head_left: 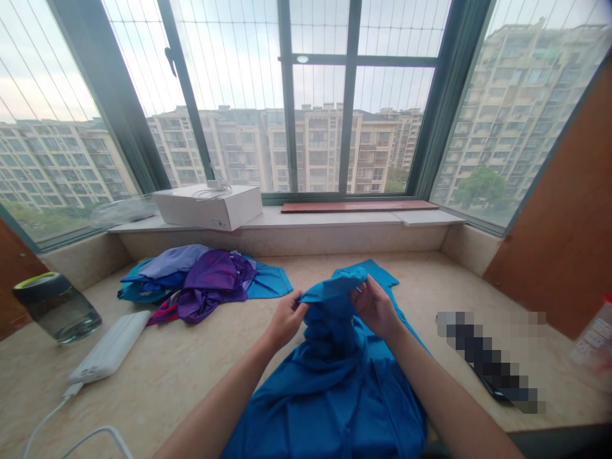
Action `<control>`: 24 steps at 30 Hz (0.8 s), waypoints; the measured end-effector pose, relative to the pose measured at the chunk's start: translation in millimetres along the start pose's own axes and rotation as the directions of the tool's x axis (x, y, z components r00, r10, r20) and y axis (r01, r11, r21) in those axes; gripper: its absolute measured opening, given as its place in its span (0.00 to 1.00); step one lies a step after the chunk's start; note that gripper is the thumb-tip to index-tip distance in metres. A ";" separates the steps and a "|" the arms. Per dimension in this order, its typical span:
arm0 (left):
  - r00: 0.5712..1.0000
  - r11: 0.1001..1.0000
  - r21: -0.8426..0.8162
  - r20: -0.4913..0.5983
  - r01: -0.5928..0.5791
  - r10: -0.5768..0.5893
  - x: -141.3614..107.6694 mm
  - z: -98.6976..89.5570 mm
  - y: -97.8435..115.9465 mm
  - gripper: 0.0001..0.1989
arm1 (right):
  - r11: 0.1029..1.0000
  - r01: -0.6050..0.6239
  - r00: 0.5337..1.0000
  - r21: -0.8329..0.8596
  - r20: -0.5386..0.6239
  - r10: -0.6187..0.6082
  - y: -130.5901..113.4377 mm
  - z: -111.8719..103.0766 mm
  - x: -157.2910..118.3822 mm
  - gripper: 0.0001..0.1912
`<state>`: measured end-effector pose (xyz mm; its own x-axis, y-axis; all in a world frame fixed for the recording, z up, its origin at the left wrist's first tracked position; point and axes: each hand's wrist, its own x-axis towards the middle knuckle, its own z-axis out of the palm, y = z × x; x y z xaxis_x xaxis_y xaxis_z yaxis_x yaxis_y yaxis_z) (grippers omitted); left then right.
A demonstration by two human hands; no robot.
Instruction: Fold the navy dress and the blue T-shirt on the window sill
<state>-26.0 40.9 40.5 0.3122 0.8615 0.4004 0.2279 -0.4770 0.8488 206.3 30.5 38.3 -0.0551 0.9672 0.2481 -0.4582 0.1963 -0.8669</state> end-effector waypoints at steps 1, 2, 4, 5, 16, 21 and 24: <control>0.999 0.998 -0.048 -0.037 0.032 -0.034 0.3 -9.9 2.1 0.17 | 1.000 0.003 1.000 0.001 0.018 -0.003 1.4 -1.2 0.4 0.20; 0.995 0.995 -0.086 -0.075 0.056 -0.062 0.9 -20.7 4.1 0.18 | 1.000 -0.007 0.999 -0.013 0.044 0.008 3.6 -2.4 0.8 0.20; 0.981 0.992 -0.100 -0.166 0.081 -0.097 3.5 -44.4 6.8 0.19 | 0.990 -0.055 0.992 -0.129 0.102 0.068 9.9 -5.3 1.5 0.19; 0.969 0.994 -0.063 -0.228 0.087 -0.099 5.9 -57.3 6.9 0.19 | 0.968 -0.070 0.989 -0.240 0.110 0.098 13.7 -7.3 2.1 0.18; 0.815 0.254 0.775 -0.558 0.579 -0.157 36.9 -193.5 -38.7 0.20 | 0.142 0.190 0.979 -0.971 0.198 0.048 45.7 -34.2 3.0 0.25; 0.944 0.210 0.920 -0.319 0.331 -0.090 30.4 -168.8 -60.6 0.20 | -0.088 0.064 0.952 -0.994 0.034 0.304 49.8 -29.7 -0.2 0.34; 0.999 0.296 0.955 0.030 -0.015 -0.044 27.5 -130.4 -67.7 0.21 | -0.146 0.031 0.928 -0.989 -0.026 0.373 47.1 -24.2 -1.3 0.35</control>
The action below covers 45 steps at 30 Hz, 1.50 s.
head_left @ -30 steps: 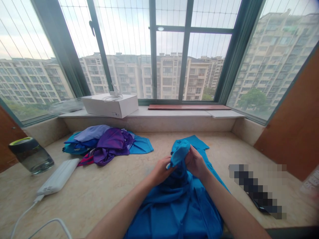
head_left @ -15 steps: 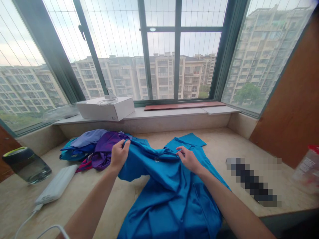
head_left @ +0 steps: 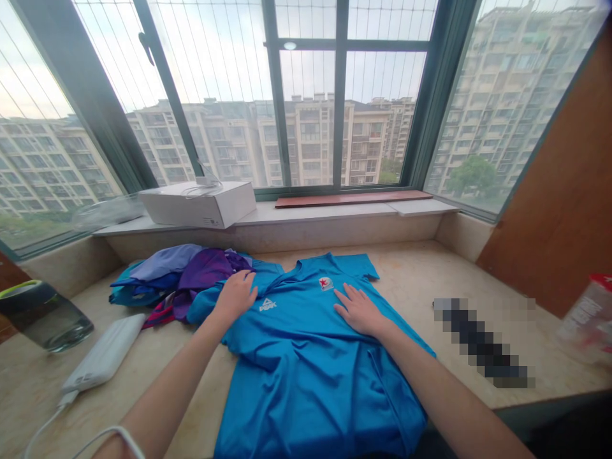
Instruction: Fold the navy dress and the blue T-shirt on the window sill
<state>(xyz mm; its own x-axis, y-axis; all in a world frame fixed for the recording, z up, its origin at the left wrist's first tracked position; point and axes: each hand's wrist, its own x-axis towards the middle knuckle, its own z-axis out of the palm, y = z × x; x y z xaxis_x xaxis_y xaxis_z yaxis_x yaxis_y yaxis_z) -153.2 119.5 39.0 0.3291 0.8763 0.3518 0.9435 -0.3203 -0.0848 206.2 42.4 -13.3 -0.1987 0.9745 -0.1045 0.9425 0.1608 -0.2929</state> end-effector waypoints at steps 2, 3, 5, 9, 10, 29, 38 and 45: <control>0.991 0.992 -0.047 0.060 -0.115 0.118 -1.9 7.4 22.7 0.20 | 0.999 -0.028 0.999 -0.024 0.029 0.028 -2.7 -2.7 -4.6 0.35; 0.986 0.988 -0.056 0.083 -0.141 0.146 -3.4 9.1 32.2 0.20 | 0.998 -0.044 0.998 -0.037 0.039 0.046 -3.3 -4.2 -7.9 0.35; 0.977 0.982 -0.059 0.099 -0.182 0.187 -7.4 9.1 46.1 0.20 | 0.994 -0.081 0.995 -0.071 0.054 0.085 -2.4 -8.2 -15.5 0.35; 0.959 0.959 -0.113 0.091 -0.258 0.269 -17.7 5.8 54.5 0.19 | 0.973 -0.134 0.987 -0.190 0.066 0.149 7.8 -24.6 -22.2 0.33; 0.954 0.955 -0.140 0.108 -0.263 0.278 -20.0 6.5 53.9 0.19 | 0.968 -0.124 0.989 -0.217 0.049 0.138 10.9 -30.0 -19.0 0.32; 0.971 0.989 -0.150 0.236 0.000 0.035 92.9 82.1 7.5 0.22 | 0.985 -0.154 0.988 -0.072 0.018 0.156 16.4 -21.2 143.5 0.39; 0.979 0.993 -0.035 0.177 0.111 -0.104 178.5 79.3 10.3 0.17 | 0.979 -0.204 0.978 -0.006 -0.049 0.204 26.2 -25.7 187.8 0.33; 0.968 0.996 -0.056 0.235 -0.075 0.086 156.6 90.0 36.8 0.27 | 0.976 -0.216 0.972 -0.003 -0.092 0.215 36.7 -26.9 201.3 0.36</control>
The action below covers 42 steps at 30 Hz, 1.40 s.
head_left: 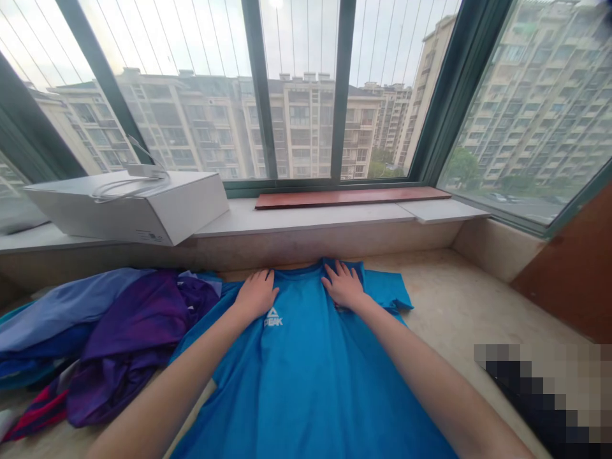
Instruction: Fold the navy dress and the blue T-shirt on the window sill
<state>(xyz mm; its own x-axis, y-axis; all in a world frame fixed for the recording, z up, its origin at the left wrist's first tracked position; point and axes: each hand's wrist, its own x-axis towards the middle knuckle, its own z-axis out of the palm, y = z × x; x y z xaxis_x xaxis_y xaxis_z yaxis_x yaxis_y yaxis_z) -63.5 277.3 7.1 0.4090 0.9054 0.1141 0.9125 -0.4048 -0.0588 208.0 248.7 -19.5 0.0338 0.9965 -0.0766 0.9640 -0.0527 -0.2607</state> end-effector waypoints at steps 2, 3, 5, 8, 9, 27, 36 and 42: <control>0.994 0.998 -0.055 0.106 -0.025 0.031 -2.3 12.3 0.3 0.34 | 0.999 0.046 0.999 0.021 0.018 -0.047 1.0 -0.2 0.0 0.36; 0.987 0.996 -0.083 0.157 -0.012 0.025 -0.1 18.2 -2.8 0.36 | 0.998 0.054 0.998 0.030 0.024 -0.055 1.9 -0.3 -0.1 0.36; 0.977 0.993 -0.117 0.212 0.027 -0.002 10.8 28.2 -14.1 0.38 | 0.997 0.071 0.997 0.037 0.007 -0.072 4.8 -0.8 0.4 0.35; 0.977 0.992 -0.125 0.210 0.009 0.017 34.7 38.9 -37.0 0.37 | 0.990 0.131 0.991 0.047 -0.010 -0.131 11.6 -2.5 5.0 0.35; 0.978 0.990 -0.139 0.208 -0.004 0.033 41.2 41.7 -44.4 0.37 | 0.988 0.149 0.989 0.050 -0.013 -0.148 14.0 -3.0 7.4 0.36; 0.953 0.954 -0.045 0.049 -0.297 0.299 -18.9 -20.0 2.6 0.27 | 0.925 0.379 0.922 0.035 -0.097 -0.375 0.7 -41.5 -60.4 0.24; 0.862 0.837 -0.258 0.029 -0.482 0.506 -211.7 -26.0 59.6 0.34 | 0.767 0.600 0.781 0.228 0.042 -0.624 34.3 -53.0 -314.7 0.27; 0.895 0.878 -0.172 -0.098 -0.446 0.435 -283.3 -8.6 62.6 0.34 | 0.874 0.462 0.886 0.152 -0.050 -0.460 49.3 -31.9 -362.3 0.27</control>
<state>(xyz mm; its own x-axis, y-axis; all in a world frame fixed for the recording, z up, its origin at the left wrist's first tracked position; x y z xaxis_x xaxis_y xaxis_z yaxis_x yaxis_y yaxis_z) -122.1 -5.6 -20.4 0.7637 0.6216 0.1741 0.6205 -0.7813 0.0677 251.7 -112.9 26.1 -0.4005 0.9109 0.0997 0.8180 0.4044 -0.4091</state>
